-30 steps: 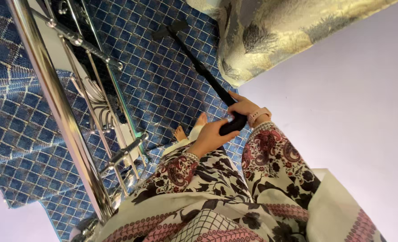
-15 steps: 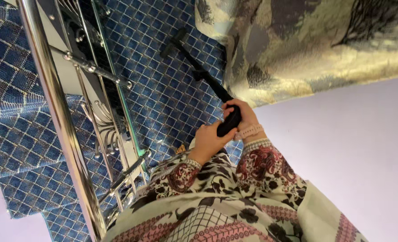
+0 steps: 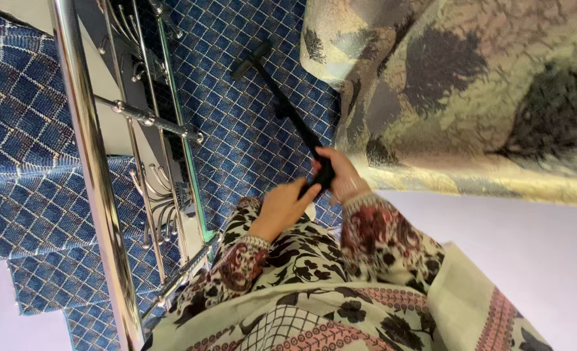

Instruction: The person vacuums a patterned blue carpet, moving the vacuum head across the floor and around the base of a metal frame.

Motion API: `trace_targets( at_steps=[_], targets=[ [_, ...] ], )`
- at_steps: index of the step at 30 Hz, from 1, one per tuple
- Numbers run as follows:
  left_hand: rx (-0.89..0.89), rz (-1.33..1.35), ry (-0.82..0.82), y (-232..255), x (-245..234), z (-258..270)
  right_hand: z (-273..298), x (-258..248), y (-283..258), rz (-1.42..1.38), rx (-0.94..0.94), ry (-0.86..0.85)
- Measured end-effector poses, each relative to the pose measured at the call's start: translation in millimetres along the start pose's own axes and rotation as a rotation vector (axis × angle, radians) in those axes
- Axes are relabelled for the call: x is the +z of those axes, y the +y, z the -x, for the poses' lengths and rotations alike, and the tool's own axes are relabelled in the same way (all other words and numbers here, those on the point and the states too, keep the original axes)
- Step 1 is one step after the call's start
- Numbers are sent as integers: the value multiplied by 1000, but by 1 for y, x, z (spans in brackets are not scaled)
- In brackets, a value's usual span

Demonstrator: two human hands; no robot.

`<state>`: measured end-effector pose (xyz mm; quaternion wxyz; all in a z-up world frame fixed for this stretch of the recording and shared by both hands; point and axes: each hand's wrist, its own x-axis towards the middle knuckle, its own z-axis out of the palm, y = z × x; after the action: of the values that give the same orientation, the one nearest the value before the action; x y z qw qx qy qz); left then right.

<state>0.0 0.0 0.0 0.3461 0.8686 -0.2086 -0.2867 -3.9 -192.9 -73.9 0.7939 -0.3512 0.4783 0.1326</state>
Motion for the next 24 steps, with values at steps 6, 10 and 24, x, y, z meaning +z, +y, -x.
trace_targets(
  at_steps=[6,10,24],
  targets=[
    [320,-34,136,-43,-8,-34,54,-81,30,-5,192,-62],
    [556,-115,40,-56,-17,-78,92,-119,14,-155,397,107],
    [457,-251,-292,-152,-118,-201,-46,88,16,-177,236,177]
  ],
)
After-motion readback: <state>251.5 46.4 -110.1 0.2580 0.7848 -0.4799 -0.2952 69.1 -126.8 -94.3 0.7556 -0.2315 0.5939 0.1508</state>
